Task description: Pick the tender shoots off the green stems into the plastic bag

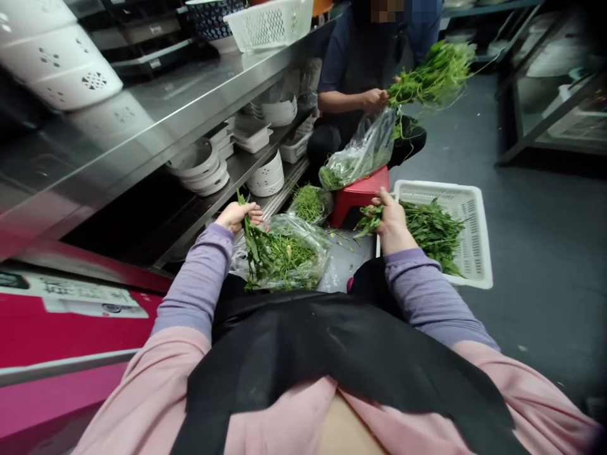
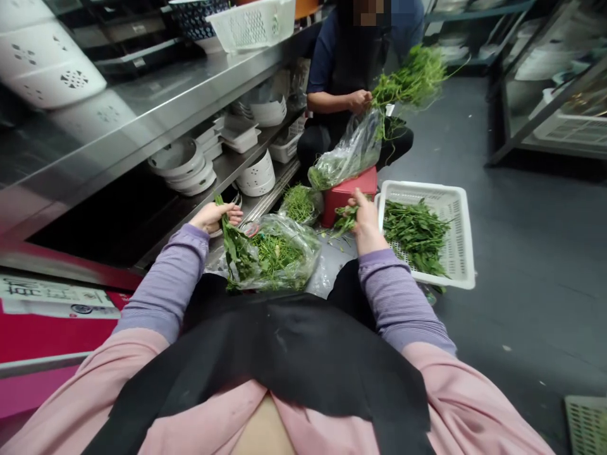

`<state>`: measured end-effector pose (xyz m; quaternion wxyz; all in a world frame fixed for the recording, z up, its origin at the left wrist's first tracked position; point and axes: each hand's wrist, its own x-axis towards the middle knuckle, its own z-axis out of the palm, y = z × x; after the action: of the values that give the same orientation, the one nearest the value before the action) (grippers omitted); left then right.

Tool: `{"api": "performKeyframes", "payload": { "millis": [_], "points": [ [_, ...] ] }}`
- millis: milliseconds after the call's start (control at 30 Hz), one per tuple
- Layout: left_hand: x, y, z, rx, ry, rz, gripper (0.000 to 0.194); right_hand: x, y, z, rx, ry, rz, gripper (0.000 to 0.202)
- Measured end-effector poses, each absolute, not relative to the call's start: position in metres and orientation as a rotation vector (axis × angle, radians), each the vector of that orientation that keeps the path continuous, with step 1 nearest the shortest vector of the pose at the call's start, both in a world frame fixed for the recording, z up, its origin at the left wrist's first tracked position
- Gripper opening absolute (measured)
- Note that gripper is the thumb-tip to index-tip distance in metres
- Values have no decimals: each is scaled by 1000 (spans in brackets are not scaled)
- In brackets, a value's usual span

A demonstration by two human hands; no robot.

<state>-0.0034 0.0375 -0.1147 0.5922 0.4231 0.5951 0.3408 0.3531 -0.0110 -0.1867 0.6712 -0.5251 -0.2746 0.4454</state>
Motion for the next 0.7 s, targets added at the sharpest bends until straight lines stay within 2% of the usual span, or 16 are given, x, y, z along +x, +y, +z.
{"api": "performKeyframes", "payload": {
  "millis": [200, 333, 500, 700],
  "points": [
    [8, 11, -59, 1176, 885, 900, 25, 257, -29, -135, -1060, -1373, 1328, 38],
    [32, -12, -50, 1286, 737, 904, 30, 211, -39, -109, -937, -1710, 1355, 40],
    [43, -18, -54, 1330, 713, 907, 34, 203, -39, -107, -928, -1757, 1217, 34],
    [35, -15, -55, 1502, 881, 795, 33, 235, -21, -106, -1049, -1691, 1289, 35]
  ]
}}
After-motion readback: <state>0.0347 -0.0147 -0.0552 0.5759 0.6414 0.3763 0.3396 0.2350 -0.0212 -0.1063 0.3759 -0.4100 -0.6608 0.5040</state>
